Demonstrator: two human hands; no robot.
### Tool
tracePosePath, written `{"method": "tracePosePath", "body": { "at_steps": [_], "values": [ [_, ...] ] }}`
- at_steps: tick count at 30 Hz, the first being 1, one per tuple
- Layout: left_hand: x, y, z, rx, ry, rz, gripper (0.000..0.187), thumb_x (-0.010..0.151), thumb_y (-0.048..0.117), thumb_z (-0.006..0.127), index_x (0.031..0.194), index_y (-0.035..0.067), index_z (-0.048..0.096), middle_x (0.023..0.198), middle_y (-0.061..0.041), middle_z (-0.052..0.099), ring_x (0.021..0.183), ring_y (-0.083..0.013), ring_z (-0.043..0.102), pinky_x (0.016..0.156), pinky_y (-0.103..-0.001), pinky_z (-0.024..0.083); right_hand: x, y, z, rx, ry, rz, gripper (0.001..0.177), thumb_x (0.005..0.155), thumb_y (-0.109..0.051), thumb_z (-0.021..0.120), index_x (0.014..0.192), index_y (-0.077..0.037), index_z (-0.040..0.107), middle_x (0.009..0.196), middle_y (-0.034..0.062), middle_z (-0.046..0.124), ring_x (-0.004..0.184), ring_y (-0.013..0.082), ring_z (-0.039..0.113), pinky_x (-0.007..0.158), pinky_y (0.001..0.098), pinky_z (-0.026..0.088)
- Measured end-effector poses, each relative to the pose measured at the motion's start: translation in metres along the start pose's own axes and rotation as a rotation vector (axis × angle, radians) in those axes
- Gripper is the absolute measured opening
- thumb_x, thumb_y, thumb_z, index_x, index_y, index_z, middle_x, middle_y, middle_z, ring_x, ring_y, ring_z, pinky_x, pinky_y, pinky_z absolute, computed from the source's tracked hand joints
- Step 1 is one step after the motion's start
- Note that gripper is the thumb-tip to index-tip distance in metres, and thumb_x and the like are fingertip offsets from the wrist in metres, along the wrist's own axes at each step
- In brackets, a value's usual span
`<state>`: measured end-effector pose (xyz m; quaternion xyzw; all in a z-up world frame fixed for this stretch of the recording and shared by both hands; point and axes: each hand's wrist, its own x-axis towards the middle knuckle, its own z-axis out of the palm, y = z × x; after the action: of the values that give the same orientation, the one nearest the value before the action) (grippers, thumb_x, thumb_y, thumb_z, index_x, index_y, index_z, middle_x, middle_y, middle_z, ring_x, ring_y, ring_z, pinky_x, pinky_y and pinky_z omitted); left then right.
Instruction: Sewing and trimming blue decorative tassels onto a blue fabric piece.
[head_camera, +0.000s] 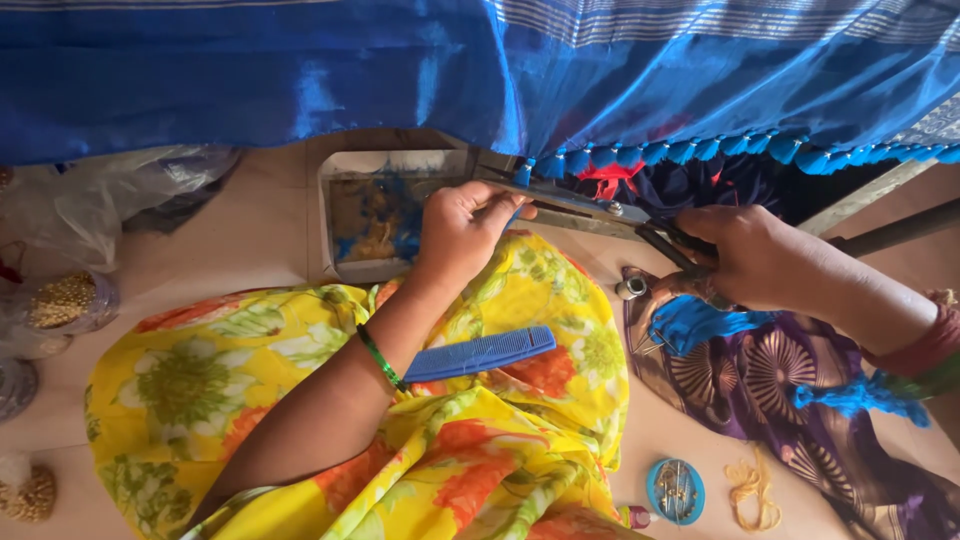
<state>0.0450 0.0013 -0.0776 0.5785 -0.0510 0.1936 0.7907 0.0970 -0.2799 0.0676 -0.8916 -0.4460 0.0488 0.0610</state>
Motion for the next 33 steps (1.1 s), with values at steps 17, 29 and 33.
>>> {"method": "tracePosePath", "body": {
  "at_steps": [17,29,33],
  "values": [
    [-0.042,0.012,-0.068,0.478,-0.189,-0.050,0.018,0.095,0.018,0.070,0.092,0.004,0.081,0.087,-0.004,0.081,0.080,-0.0067,0.073,0.075,-0.023,0.055,-0.039,0.011,0.051,0.123,-0.321,0.123,0.045,0.071,-0.037,0.093,0.103,-0.011,0.073,0.073,0.0090,0.073,0.059,0.0229,0.066,0.060,0.0377,0.055],
    [-0.174,-0.010,-0.108,0.135,-0.339,-0.648,0.019,0.095,0.013,0.066,0.101,-0.001,0.078,0.091,-0.005,0.080,0.082,-0.0095,0.071,0.074,-0.027,0.057,-0.010,0.015,0.224,0.301,-0.330,-0.140,0.025,0.085,-0.014,0.072,0.110,-0.015,0.074,0.089,0.0062,0.076,0.076,0.0248,0.072,0.067,0.0363,0.057],
    [-0.181,0.001,-0.112,0.163,-0.295,-0.660,0.020,0.096,0.014,0.065,0.104,0.001,0.077,0.094,-0.004,0.081,0.084,-0.0098,0.072,0.073,-0.026,0.057,0.081,-0.048,0.205,0.407,0.142,-0.186,0.014,0.096,-0.014,0.070,0.109,-0.015,0.073,0.099,0.0106,0.074,0.084,0.0298,0.072,0.074,0.0383,0.057]
  ]
}}
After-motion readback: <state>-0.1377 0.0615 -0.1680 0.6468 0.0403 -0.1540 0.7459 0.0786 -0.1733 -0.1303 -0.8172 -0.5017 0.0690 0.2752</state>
